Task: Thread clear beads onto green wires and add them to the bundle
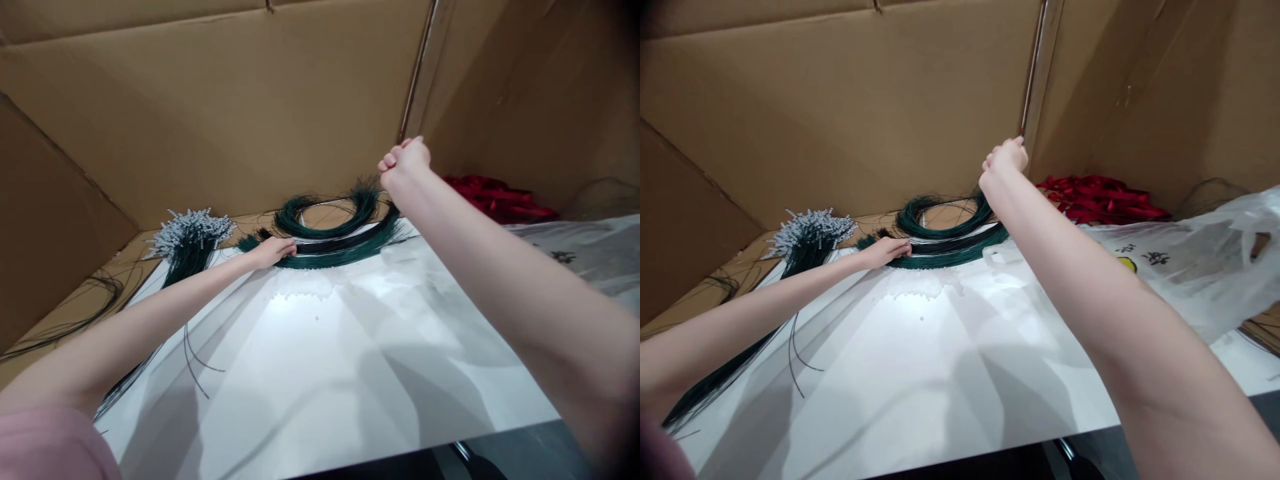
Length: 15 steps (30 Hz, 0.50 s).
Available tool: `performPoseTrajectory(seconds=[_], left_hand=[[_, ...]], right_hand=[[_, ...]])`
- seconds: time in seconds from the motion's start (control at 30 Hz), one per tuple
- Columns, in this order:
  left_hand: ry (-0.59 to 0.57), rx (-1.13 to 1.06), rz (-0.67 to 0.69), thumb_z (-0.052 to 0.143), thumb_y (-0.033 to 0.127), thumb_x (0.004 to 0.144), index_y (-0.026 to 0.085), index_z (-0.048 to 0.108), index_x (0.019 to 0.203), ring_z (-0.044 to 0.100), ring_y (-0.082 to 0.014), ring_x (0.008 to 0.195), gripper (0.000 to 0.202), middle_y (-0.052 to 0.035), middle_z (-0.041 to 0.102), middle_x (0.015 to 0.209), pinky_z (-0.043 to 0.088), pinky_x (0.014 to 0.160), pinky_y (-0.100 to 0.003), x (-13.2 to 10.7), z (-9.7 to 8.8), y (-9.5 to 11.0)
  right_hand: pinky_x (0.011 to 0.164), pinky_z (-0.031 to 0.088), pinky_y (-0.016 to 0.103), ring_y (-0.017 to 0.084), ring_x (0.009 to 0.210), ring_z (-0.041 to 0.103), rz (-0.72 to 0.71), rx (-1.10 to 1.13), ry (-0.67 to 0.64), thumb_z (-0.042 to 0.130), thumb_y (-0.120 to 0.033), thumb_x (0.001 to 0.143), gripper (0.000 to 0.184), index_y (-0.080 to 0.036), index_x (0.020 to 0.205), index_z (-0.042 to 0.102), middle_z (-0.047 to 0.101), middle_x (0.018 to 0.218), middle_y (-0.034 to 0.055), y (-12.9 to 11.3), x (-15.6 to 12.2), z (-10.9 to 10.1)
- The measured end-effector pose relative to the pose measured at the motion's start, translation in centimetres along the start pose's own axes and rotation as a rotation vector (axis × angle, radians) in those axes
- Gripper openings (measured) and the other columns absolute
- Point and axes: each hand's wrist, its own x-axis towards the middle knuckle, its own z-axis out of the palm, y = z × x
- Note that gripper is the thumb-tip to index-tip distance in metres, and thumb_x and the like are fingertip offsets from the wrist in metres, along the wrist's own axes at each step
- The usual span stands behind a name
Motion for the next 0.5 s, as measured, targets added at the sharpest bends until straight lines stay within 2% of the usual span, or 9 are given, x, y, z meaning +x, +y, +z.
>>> performPoseTrajectory(seconds=[0.03, 0.1, 0.17, 0.2, 0.23, 0.3, 0.33, 0.43, 0.5], left_hand=[[0.008, -0.006, -0.003, 0.058, 0.034, 0.095, 0.015, 0.059, 0.123, 0.063, -0.0229, 0.105, 0.033, -0.0105, 0.061, 0.123, 0.056, 0.089, -0.043, 0.0, 0.1, -0.2], [0.031, -0.024, -0.008, 0.058, 0.034, 0.095, 0.015, 0.058, 0.123, 0.063, -0.023, 0.105, 0.033, -0.0105, 0.061, 0.123, 0.056, 0.089, -0.043, -0.1, 0.3, -0.6], [0.064, -0.048, -0.012, 0.059, 0.034, 0.095, 0.015, 0.058, 0.123, 0.063, -0.0232, 0.105, 0.034, -0.0106, 0.061, 0.123, 0.056, 0.089, -0.044, -0.2, 0.4, -0.8], [0.086, -0.062, -0.014, 0.059, 0.034, 0.095, 0.014, 0.058, 0.124, 0.063, -0.0233, 0.106, 0.034, -0.0106, 0.061, 0.123, 0.056, 0.089, -0.044, -0.3, 0.4, -0.9], [0.111, -0.078, -0.014, 0.059, 0.033, 0.095, 0.014, 0.058, 0.124, 0.063, -0.0235, 0.106, 0.035, -0.0107, 0.061, 0.124, 0.056, 0.089, -0.044, -0.4, 0.3, -0.8], [0.171, -0.111, -0.008, 0.059, 0.034, 0.095, 0.014, 0.058, 0.123, 0.064, -0.0227, 0.104, 0.034, -0.0103, 0.062, 0.122, 0.057, 0.087, -0.043, -0.6, -0.2, -0.4], [0.21, -0.127, -0.002, 0.059, 0.034, 0.095, 0.013, 0.06, 0.119, 0.065, -0.0213, 0.099, 0.031, -0.0095, 0.064, 0.116, 0.057, 0.085, -0.041, -0.8, -0.6, 0.0], [0.373, -0.186, 0.027, 0.05, 0.042, 0.098, 0.012, 0.066, 0.098, 0.061, -0.0148, 0.075, 0.034, -0.0037, 0.064, 0.08, 0.053, 0.075, -0.031, -1.9, -2.8, 2.1], [0.498, -0.242, 0.052, 0.042, 0.049, 0.1, 0.012, 0.066, 0.098, 0.057, -0.0127, 0.067, 0.045, -0.002, 0.06, 0.071, 0.049, 0.069, -0.027, -3.0, -4.8, 4.3]], right_hand=[[0.086, 0.056, 0.041, 0.021, 0.104, 0.065, -0.037, 0.017, -0.016, 0.048, -0.033, 0.102, 0.031, -0.014, 0.125, 0.059, 0.063, 0.121, 0.0097, -1.2, -0.2, 0.2], [0.085, 0.056, 0.039, 0.019, 0.102, 0.065, -0.11, 0.049, -0.05, 0.04, -0.032, 0.105, 0.033, -0.015, 0.124, 0.06, 0.063, 0.118, 0.0094, -3.6, -0.6, 0.8], [0.079, 0.053, 0.032, 0.013, 0.091, 0.067, -0.167, 0.073, -0.106, 0.01, -0.031, 0.107, 0.058, -0.009, 0.115, 0.063, 0.064, 0.107, 0.0069, -5.9, -1.3, 1.3], [0.066, 0.055, 0.027, 0.011, 0.074, 0.063, -0.183, 0.089, -0.136, 0.046, -0.033, 0.103, 0.027, -0.014, 0.108, 0.063, 0.066, 0.097, 0.0048, -7.0, -1.9, 1.6], [0.053, 0.048, 0.02, 0.007, 0.057, 0.054, -0.198, 0.1, -0.181, 0.049, -0.033, 0.102, 0.024, -0.013, 0.096, 0.062, 0.061, 0.079, -0.0009, -7.8, -2.6, 1.8], [0.04, 0.027, 0.017, 0.005, 0.039, 0.023, -0.212, 0.112, -0.302, 0.018, -0.032, 0.109, 0.052, -0.018, 0.068, 0.045, 0.031, 0.051, -0.009, -9.1, -4.6, 2.1], [0.04, 0.023, 0.018, 0.006, 0.038, 0.017, -0.208, 0.11, -0.371, 0.01, -0.034, 0.109, 0.055, -0.02, 0.062, 0.036, 0.02, 0.048, -0.0091, -9.4, -5.9, 2.1], [0.043, 0.022, 0.018, 0.006, 0.042, 0.017, -0.201, 0.089, -0.569, 0.011, -0.032, 0.108, 0.054, -0.02, 0.061, 0.034, 0.019, 0.049, -0.0089, -9.8, -10.7, 1.4], [0.045, 0.022, 0.018, 0.005, 0.044, 0.019, -0.208, 0.065, -0.695, 0.015, -0.018, 0.107, 0.051, -0.02, 0.06, 0.037, 0.02, 0.052, -0.008, -9.8, -14.2, 0.4]])
